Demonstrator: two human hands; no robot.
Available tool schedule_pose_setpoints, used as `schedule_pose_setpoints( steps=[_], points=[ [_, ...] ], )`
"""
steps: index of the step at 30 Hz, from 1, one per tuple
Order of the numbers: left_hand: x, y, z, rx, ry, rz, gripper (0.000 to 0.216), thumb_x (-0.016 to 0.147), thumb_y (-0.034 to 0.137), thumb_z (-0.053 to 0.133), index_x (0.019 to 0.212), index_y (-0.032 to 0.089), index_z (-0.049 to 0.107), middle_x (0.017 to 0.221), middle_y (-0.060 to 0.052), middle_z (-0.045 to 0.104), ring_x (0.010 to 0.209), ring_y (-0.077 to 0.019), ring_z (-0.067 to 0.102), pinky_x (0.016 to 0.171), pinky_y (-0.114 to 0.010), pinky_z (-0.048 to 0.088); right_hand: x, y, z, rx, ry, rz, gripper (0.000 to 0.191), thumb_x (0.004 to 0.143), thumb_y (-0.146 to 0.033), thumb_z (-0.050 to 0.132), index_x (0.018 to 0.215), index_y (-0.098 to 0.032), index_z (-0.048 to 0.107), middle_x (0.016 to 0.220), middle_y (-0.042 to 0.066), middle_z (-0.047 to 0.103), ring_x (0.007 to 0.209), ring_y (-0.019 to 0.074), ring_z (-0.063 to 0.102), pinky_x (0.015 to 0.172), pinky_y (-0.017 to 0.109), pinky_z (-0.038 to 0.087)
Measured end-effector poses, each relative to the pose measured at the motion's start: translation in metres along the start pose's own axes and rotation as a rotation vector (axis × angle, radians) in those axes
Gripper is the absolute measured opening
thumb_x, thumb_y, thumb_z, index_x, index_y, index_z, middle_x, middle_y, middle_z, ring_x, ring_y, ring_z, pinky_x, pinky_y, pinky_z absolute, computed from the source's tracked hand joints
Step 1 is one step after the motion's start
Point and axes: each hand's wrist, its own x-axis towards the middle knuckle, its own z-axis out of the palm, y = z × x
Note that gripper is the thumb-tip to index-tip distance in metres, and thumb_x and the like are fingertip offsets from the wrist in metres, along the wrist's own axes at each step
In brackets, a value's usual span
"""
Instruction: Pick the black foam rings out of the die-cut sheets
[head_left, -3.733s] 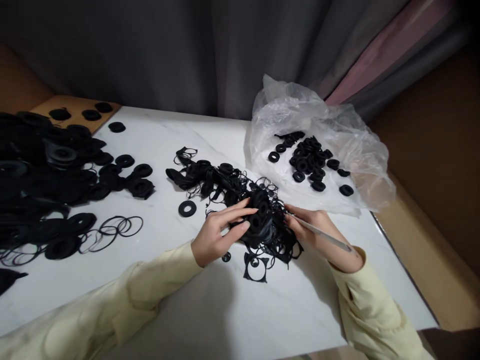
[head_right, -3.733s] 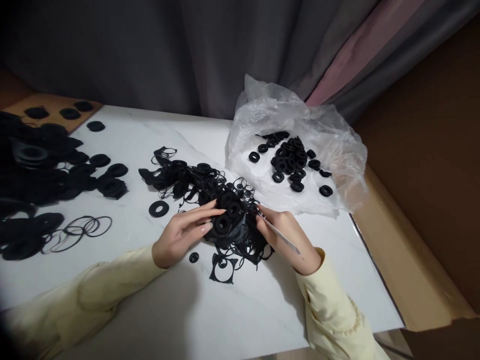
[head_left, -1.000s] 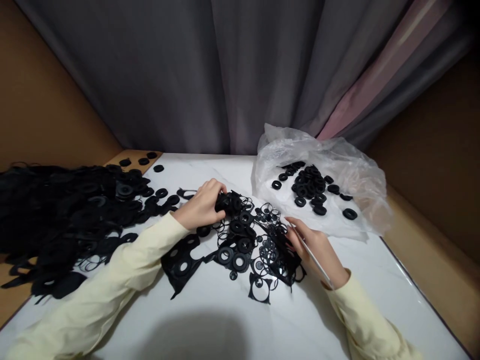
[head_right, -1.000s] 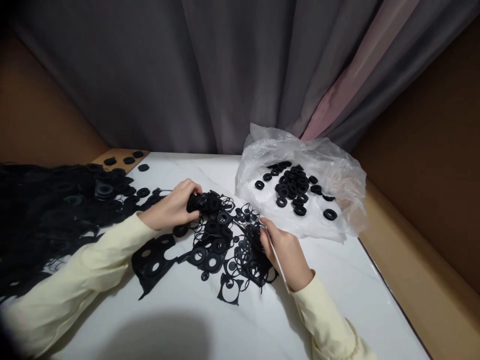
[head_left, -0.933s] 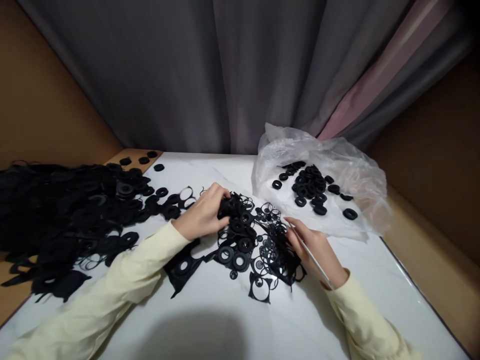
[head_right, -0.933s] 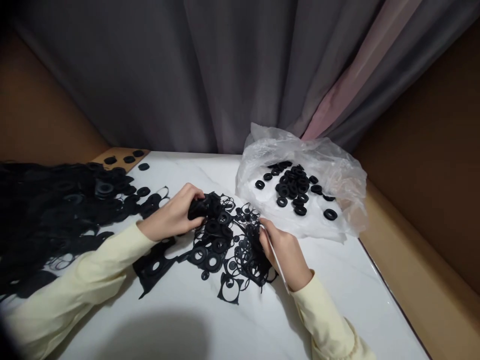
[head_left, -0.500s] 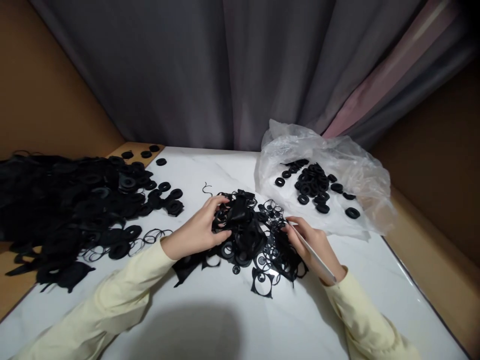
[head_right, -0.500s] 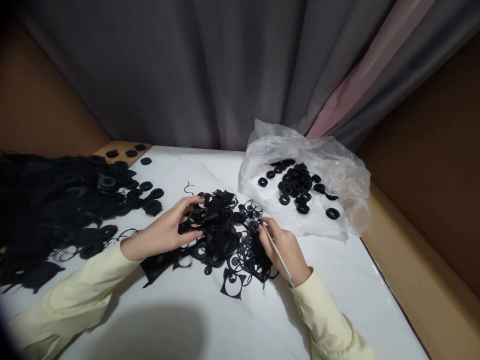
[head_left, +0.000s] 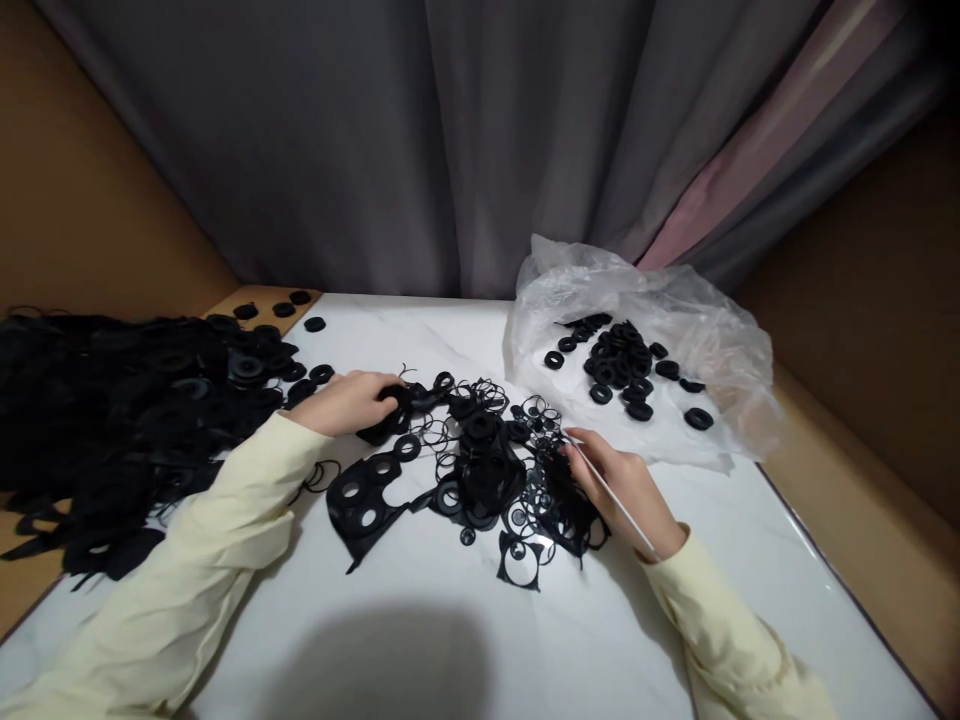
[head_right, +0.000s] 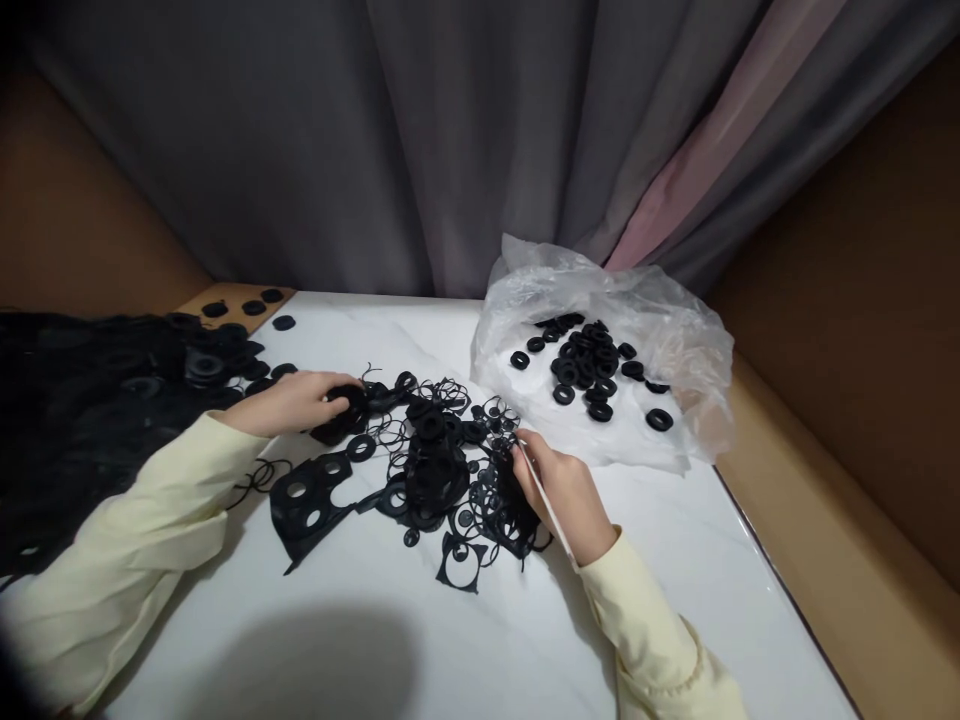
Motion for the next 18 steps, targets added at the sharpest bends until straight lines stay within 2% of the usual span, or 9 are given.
schedule_pose_setpoints(
  steps=[2,3,5,7,8,9,12,15,18],
  points=[
    [-0.008,0.004,0.0,0.035,-0.089,-0.027,0.042,0.071,0.031,0.05,0.11,0.022,0.064,0.105,-0.01,0.068,0.101,-0.034,0.06,0.091,-0.045,0.041,0.0,0.001,0.001,-0.026,0.014,-0.015,0.034,0.092,-0.036,0.036,0.11,-0.016,0.057,0.062,0.003,0.066,0.049,0.0186,0.061,0.051,0.026,0.045],
    [-0.015,0.01,0.0,0.057,-0.082,-0.028,0.044,0.071,0.031,0.051,0.112,0.022,0.063,0.104,-0.012,0.068,0.099,-0.0357,0.06,0.089,-0.048,0.041,0.0,0.001,0.002,-0.033,0.019,-0.019,0.034,0.092,-0.036,0.036,0.11,-0.016,0.057,0.063,0.004,0.067,0.049,0.0185,0.062,0.05,0.026,0.045],
    [-0.035,0.03,-0.001,0.163,-0.017,-0.019,0.047,0.075,0.03,0.048,0.12,0.021,0.059,0.101,-0.016,0.067,0.091,-0.038,0.062,0.083,-0.05,0.044,-0.001,0.002,0.003,-0.034,0.019,-0.02,0.034,0.092,-0.035,0.036,0.11,-0.016,0.057,0.066,0.005,0.068,0.05,0.0186,0.062,0.052,0.027,0.046],
    [-0.057,0.055,0.001,0.273,0.132,-0.037,0.046,0.083,0.029,0.038,0.125,0.019,0.054,0.097,-0.019,0.066,0.084,-0.038,0.064,0.078,-0.053,0.045,-0.001,0.002,0.003,-0.025,0.009,-0.018,0.034,0.092,-0.034,0.036,0.111,-0.015,0.057,0.069,0.006,0.07,0.052,0.0188,0.063,0.054,0.027,0.047],
    [-0.067,0.067,0.004,0.274,0.2,-0.02,0.046,0.085,0.027,0.035,0.127,0.018,0.053,0.103,-0.02,0.065,0.087,-0.0382,0.064,0.079,-0.053,0.045,-0.001,0.002,0.003,-0.021,0.005,-0.018,0.034,0.092,-0.034,0.036,0.111,-0.015,0.057,0.07,0.006,0.07,0.053,0.0189,0.064,0.054,0.027,0.047],
    [-0.075,0.078,0.01,0.24,0.215,0.079,0.047,0.085,0.026,0.036,0.129,0.018,0.051,0.115,-0.02,0.061,0.097,-0.0377,0.062,0.083,-0.052,0.045,-0.001,0.002,0.002,-0.02,0.003,-0.018,0.035,0.092,-0.034,0.036,0.111,-0.015,0.057,0.07,0.006,0.07,0.053,0.019,0.064,0.054,0.027,0.047],
    [-0.087,0.098,0.039,0.125,0.064,0.531,0.06,0.078,0.032,0.054,0.135,0.017,0.043,0.142,-0.016,0.039,0.127,-0.0323,0.042,0.103,-0.045,0.035,-0.001,0.002,0.002,-0.038,0.008,-0.024,0.035,0.092,-0.034,0.036,0.112,-0.014,0.057,0.069,0.006,0.069,0.051,0.0188,0.063,0.053,0.027,0.045],
    [-0.078,0.099,0.066,0.091,0.135,0.611,0.061,0.082,0.036,0.057,0.134,0.009,0.041,0.145,-0.019,0.032,0.135,-0.0316,0.028,0.11,-0.047,0.026,0.0,0.002,0.002,-0.059,0.029,-0.031,0.034,0.092,-0.033,0.037,0.111,-0.014,0.058,0.065,0.005,0.068,0.049,0.0184,0.062,0.051,0.026,0.044],
    [-0.061,0.092,0.074,0.004,0.258,0.607,0.046,0.09,0.04,0.048,0.125,0.01,0.052,0.136,-0.018,0.046,0.132,-0.0276,0.036,0.111,-0.047,0.024,0.0,0.003,0.002,-0.063,0.042,-0.043,0.033,0.092,-0.032,0.037,0.11,-0.014,0.058,0.065,0.004,0.068,0.05,0.0183,0.063,0.051,0.026,0.043]
  ],
)
